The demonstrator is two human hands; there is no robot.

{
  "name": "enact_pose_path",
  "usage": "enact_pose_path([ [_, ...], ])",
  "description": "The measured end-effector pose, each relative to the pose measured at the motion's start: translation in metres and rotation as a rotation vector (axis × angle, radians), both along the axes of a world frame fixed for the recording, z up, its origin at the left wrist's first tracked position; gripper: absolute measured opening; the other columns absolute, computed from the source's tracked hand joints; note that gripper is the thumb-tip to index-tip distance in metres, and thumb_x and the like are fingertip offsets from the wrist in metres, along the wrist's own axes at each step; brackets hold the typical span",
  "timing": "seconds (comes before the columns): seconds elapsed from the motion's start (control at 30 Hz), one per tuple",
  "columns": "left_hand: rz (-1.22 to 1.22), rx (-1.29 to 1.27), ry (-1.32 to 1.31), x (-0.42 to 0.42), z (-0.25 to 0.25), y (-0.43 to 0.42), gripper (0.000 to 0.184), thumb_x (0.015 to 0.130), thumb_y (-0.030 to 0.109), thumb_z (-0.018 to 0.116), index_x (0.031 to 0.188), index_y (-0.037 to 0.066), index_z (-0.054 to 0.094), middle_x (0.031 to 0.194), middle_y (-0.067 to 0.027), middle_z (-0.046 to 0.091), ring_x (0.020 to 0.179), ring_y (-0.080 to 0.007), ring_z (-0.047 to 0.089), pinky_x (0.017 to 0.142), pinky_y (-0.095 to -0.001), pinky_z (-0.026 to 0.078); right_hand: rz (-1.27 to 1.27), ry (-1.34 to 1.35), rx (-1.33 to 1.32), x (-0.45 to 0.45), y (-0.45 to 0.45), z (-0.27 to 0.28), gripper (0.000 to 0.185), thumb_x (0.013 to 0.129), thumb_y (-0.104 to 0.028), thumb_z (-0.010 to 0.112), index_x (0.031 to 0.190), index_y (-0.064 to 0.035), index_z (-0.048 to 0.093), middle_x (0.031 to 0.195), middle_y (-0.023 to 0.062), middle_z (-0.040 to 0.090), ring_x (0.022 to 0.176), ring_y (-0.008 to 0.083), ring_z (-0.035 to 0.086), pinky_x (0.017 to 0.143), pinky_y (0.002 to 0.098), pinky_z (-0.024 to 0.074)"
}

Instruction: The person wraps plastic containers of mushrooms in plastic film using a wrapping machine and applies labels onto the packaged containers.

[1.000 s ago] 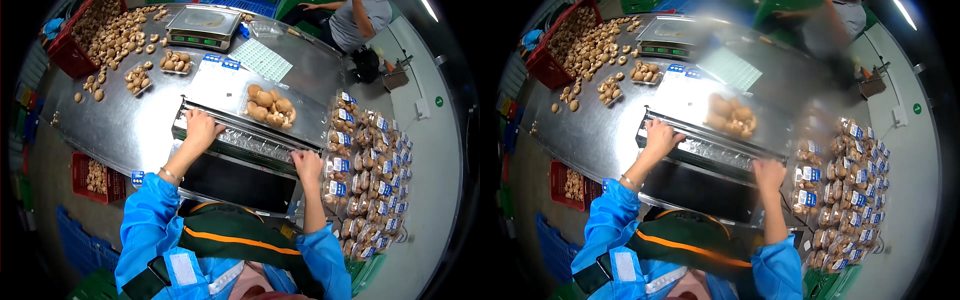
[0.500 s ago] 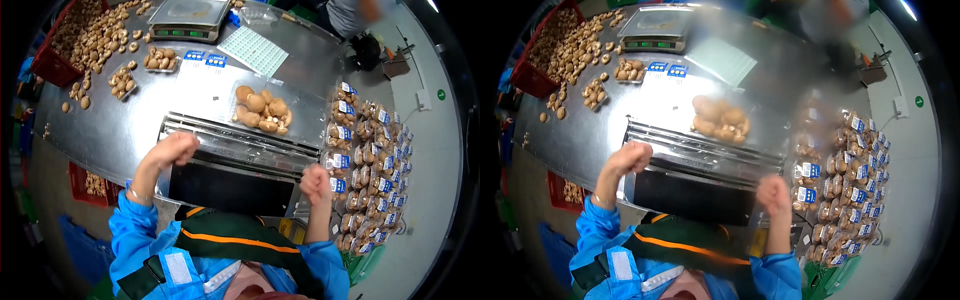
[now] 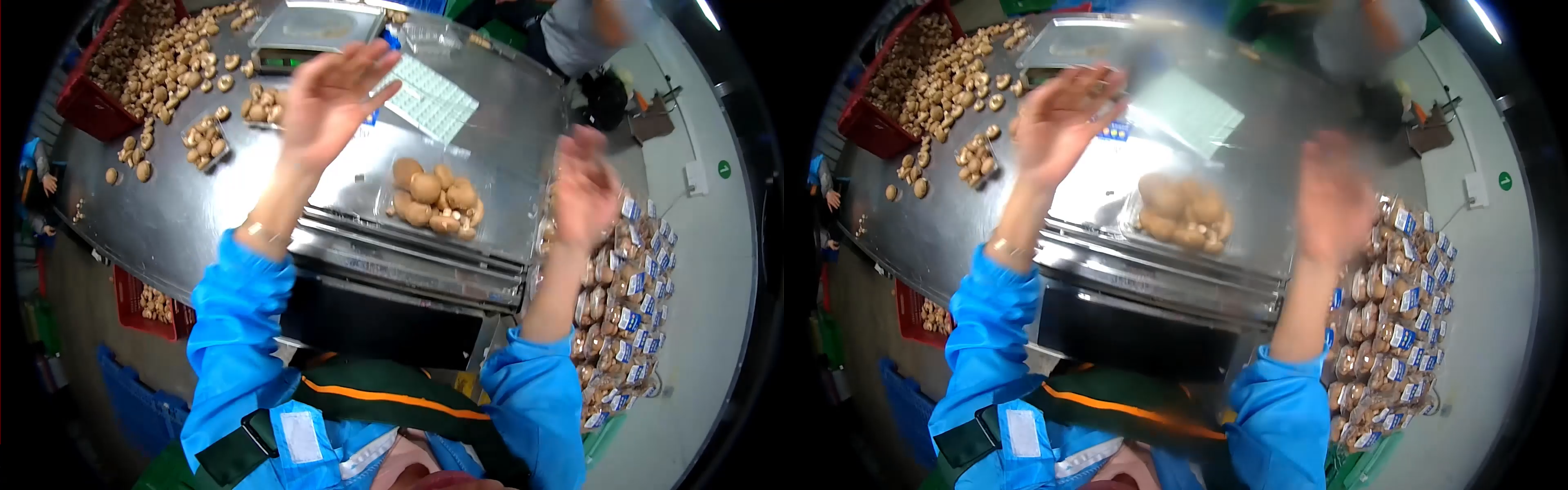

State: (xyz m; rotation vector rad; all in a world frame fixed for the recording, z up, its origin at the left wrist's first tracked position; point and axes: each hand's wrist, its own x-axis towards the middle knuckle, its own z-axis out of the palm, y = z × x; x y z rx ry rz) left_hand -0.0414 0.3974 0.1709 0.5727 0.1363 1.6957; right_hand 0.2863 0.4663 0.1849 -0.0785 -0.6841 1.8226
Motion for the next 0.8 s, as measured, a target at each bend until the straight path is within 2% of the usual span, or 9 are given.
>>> enact_pose_path([
  [0.07, 0.242, -0.141, 0.294, 0.006, -0.062, 0.059, 0.034, 0.088, 0.031, 0.043, 0.103, 0.007, 0.062, 0.111, -0.011, 0.059, 0.109, -0.0219, 0.051, 0.096, -0.0399, 0.034, -0.381, -0.727, 0.179, -0.037, 0.05, -0.046, 0.035, 0.088, -0.022, 0.045, 0.105, 0.0065, 0.055, 0.113, 0.0147, 0.055, 0.111, 0.0241, 0.047, 0.098, 0.0327, 0.0331],
  [0.1, 0.387, -0.402, 1.195, 0.01, -0.072, 0.061, 0.036, 0.088, 0.032, 0.043, 0.102, 0.003, 0.061, 0.108, -0.0111, 0.06, 0.106, -0.0214, 0.053, 0.092, -0.0335, 0.037, -0.439, -1.284, 0.447, -0.04, 0.063, -0.082, 0.036, 0.089, -0.029, 0.045, 0.109, -0.0008, 0.056, 0.11, 0.0114, 0.057, 0.106, 0.0219, 0.051, 0.094, 0.0342, 0.0367],
  [0.13, 0.387, -0.237, 1.21, 0.02, -0.09, 0.058, 0.039, 0.087, 0.033, 0.044, 0.102, 0.001, 0.059, 0.106, -0.0131, 0.06, 0.101, -0.0209, 0.054, 0.086, -0.0299, 0.04, -0.085, -1.621, 0.196, -0.056, 0.043, -0.065, 0.033, 0.089, -0.032, 0.044, 0.105, -0.0075, 0.06, 0.11, 0.0108, 0.059, 0.104, 0.0229, 0.053, 0.09, 0.0352, 0.0394],
  [0.17, 0.387, -0.177, 1.349, 0.029, -0.111, 0.052, 0.039, 0.087, 0.034, 0.044, 0.101, 0.001, 0.059, 0.104, -0.0126, 0.061, 0.098, -0.02, 0.054, 0.085, -0.03, 0.04, -0.188, -1.864, 0.96, -0.048, 0.07, -0.142, 0.035, 0.087, -0.035, 0.045, 0.105, -0.0092, 0.061, 0.109, 0.0131, 0.059, 0.1, 0.0241, 0.055, 0.087, 0.034, 0.0407],
  [0.4, -0.485, -0.321, 1.228, 0.014, -0.078, 0.012, 0.04, 0.091, 0.039, 0.039, 0.115, 0.009, 0.049, 0.105, -0.0037, 0.053, 0.092, -0.0142, 0.051, 0.08, -0.0276, 0.04, 0.447, -1.318, -0.003, -0.03, -0.004, -0.072, 0.048, 0.087, -0.042, 0.048, 0.121, -0.009, 0.047, 0.115, 0.008, 0.051, 0.096, 0.0197, 0.054, 0.07, 0.0318, 0.0497],
  [0.47, -0.601, -0.344, 1.14, 0.013, -0.066, -0.003, 0.052, 0.092, 0.047, 0.031, 0.123, 0.007, 0.037, 0.104, -0.0113, 0.053, 0.086, -0.0168, 0.058, 0.06, -0.0268, 0.052, 0.457, -1.283, -0.145, -0.027, -0.023, -0.054, 0.051, 0.086, -0.043, 0.049, 0.124, -0.0084, 0.044, 0.118, 0.009, 0.048, 0.096, 0.0196, 0.053, 0.066, 0.0349, 0.0525],
  [0.6, -0.586, -0.278, 1.256, 0.022, -0.022, -0.037, 0.052, 0.091, 0.049, 0.031, 0.117, 0.005, 0.041, 0.096, -0.0092, 0.055, 0.068, -0.015, 0.06, 0.048, -0.0246, 0.051, 0.338, -1.411, -0.151, -0.013, -0.048, -0.046, 0.055, 0.087, -0.043, 0.046, 0.125, -0.0032, 0.04, 0.118, 0.0137, 0.046, 0.085, 0.0238, 0.057, 0.046, 0.0384, 0.0553],
  [0.7, -0.647, -0.265, 1.202, 0.024, -0.023, -0.08, 0.053, 0.091, 0.049, 0.031, 0.121, 0.006, 0.039, 0.101, -0.0111, 0.055, 0.07, -0.0159, 0.061, 0.049, -0.0243, 0.052, 0.411, -1.39, -0.059, 0.009, -0.09, -0.036, 0.045, 0.09, -0.035, 0.044, 0.123, -0.0055, 0.043, 0.107, 0.014, 0.053, 0.061, 0.0201, 0.059, 0.043, 0.0357, 0.0547],
  [0.8, -0.737, -0.212, 1.133, 0.02, -0.024, -0.134, 0.055, 0.091, 0.047, 0.034, 0.13, 0.008, 0.031, 0.108, -0.0144, 0.053, 0.083, -0.0202, 0.061, 0.056, -0.0257, 0.054, 0.512, -1.308, 0.061, 0.022, -0.144, -0.032, 0.043, 0.091, -0.035, 0.043, 0.127, -0.0113, 0.042, 0.1, 0.0123, 0.055, 0.068, 0.0188, 0.061, 0.049, 0.0323, 0.0554],
])
